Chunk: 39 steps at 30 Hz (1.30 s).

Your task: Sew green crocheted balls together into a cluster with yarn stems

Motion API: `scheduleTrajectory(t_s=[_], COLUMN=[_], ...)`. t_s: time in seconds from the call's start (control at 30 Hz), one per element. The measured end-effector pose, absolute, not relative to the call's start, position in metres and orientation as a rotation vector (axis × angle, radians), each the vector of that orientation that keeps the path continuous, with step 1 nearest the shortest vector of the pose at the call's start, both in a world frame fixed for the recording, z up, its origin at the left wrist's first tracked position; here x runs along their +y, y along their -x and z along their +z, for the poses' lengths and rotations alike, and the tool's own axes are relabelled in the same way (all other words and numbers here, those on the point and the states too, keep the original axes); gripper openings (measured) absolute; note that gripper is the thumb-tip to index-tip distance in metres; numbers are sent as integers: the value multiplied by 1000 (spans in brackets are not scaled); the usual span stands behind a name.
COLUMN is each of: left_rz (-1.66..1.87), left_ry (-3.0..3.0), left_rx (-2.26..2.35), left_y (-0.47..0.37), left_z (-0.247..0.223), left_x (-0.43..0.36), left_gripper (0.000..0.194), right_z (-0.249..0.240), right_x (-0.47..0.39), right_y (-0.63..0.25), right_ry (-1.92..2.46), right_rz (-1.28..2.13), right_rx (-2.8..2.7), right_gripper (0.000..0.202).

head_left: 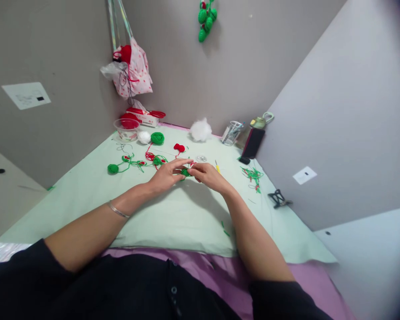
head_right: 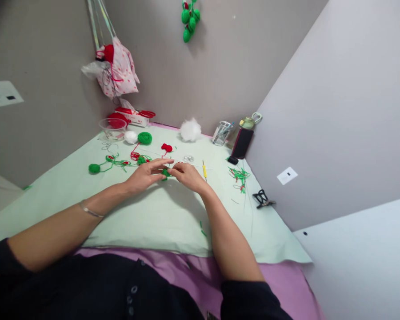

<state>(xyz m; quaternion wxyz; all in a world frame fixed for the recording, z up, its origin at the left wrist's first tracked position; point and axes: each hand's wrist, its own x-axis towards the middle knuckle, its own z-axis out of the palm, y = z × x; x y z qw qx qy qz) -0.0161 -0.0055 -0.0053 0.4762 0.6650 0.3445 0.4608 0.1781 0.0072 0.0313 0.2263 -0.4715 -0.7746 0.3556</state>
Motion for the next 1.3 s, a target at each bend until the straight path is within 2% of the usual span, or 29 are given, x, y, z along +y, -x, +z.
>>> scheduleTrajectory(t_s=[0.2,0.3,0.4,0.47,0.53,0.63,0.7,0.77,0.97,1.17,1.3], left_rz=[1103,1105,1103,1084,1051,1002,968,947,952,1050,1135], left_ry=[-1523,-1352,-1113,-1002,-946,-936,-964,-978,-1060,-1237,-1254], left_rx=[868,848,780,749,734,700,683,694,758,811,824], left_y=[18,20,22,22,22,22,22,23,21,21,24], left_z=[-6,-3,2,5,7,7,6,6,3,-5,-4], left_x=[-1,1,2,2,1,0,1,1,1,7,10], left_gripper=[60,66,55,46,44,43,41,42,44,37,34], right_z=[33,32,27,23,22,24,27,29,26,23,22], right_x=[15,24,33,36,36,27,19,13,19,25,26], right_y=[-189,-204,-221,-228,-226,-208,-195,-185,-187,-189,-190], right_ry=[1369,1723,2090,2101,1871,1270,984,893,979,959,985], right_rz=[919,522,78,-35,102,698,961,988,940,1076,1012], right_rx=[-2097,-2077,-1999,-1995,-2034,-2122,-2157,-2185,-1992,-1779,-1771], right_gripper=[39,36,32,31,32,39,40,36,24,31,34])
